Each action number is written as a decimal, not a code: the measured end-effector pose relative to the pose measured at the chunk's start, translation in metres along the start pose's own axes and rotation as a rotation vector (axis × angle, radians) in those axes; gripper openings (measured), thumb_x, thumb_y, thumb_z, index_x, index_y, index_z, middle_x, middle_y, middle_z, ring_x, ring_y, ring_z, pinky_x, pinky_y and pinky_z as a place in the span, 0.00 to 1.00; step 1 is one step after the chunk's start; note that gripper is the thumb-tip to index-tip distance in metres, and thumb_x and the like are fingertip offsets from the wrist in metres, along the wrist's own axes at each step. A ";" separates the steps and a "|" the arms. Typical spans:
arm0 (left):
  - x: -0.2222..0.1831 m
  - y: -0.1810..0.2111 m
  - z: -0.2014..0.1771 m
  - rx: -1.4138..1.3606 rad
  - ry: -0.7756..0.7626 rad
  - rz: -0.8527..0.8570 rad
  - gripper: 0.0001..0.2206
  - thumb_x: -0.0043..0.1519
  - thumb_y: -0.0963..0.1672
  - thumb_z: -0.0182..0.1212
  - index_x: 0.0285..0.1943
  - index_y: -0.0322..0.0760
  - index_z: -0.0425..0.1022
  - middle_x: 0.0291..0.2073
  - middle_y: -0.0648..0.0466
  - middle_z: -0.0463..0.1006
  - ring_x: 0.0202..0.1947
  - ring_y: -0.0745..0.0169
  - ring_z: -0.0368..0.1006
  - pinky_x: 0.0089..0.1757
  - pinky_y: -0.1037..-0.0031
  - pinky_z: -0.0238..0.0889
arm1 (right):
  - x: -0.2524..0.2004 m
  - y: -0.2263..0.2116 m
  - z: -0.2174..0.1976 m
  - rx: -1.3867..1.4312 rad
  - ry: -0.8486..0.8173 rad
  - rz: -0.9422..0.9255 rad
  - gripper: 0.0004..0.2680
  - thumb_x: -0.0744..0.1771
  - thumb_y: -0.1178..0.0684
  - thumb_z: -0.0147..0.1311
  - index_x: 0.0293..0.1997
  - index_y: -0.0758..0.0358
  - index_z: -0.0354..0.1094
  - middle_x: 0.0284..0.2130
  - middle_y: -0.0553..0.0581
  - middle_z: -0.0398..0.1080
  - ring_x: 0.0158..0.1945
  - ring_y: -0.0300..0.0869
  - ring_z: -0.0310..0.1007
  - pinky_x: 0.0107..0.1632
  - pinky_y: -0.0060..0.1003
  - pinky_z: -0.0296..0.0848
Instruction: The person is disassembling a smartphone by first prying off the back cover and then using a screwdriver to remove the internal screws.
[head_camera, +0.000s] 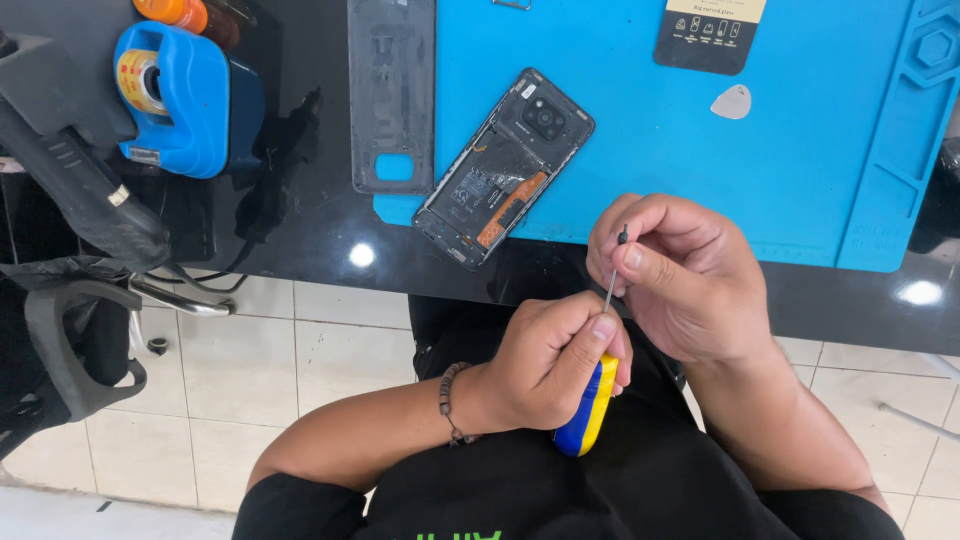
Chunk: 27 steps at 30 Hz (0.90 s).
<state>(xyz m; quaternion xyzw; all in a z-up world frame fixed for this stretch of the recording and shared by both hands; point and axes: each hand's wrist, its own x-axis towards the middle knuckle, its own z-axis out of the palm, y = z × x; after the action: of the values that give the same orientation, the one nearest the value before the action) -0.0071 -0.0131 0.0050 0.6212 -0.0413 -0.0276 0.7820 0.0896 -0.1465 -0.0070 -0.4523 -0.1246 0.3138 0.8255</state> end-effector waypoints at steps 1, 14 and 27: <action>0.000 0.001 0.000 0.001 0.002 0.002 0.18 0.74 0.45 0.38 0.32 0.32 0.66 0.23 0.50 0.75 0.22 0.61 0.72 0.31 0.75 0.69 | 0.000 0.000 0.000 0.000 -0.003 0.000 0.00 0.69 0.60 0.55 0.41 0.62 0.69 0.29 0.58 0.65 0.30 0.41 0.62 0.37 0.34 0.65; -0.004 0.005 -0.005 0.000 -0.016 -0.010 0.16 0.74 0.44 0.37 0.33 0.33 0.64 0.23 0.51 0.74 0.22 0.61 0.71 0.30 0.74 0.68 | 0.008 -0.004 0.008 -0.066 0.026 -0.003 0.03 0.68 0.57 0.58 0.38 0.63 0.70 0.26 0.57 0.65 0.28 0.41 0.61 0.35 0.33 0.63; -0.005 0.007 -0.006 -0.015 -0.030 -0.001 0.17 0.74 0.44 0.38 0.32 0.33 0.65 0.23 0.51 0.74 0.23 0.61 0.72 0.32 0.75 0.68 | 0.010 -0.003 0.008 -0.074 0.012 -0.062 0.03 0.69 0.56 0.57 0.42 0.62 0.70 0.27 0.56 0.65 0.30 0.40 0.60 0.36 0.33 0.61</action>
<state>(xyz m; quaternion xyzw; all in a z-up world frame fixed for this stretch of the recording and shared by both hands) -0.0118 -0.0053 0.0102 0.6150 -0.0524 -0.0377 0.7859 0.0943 -0.1361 -0.0011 -0.4802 -0.1453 0.2806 0.8183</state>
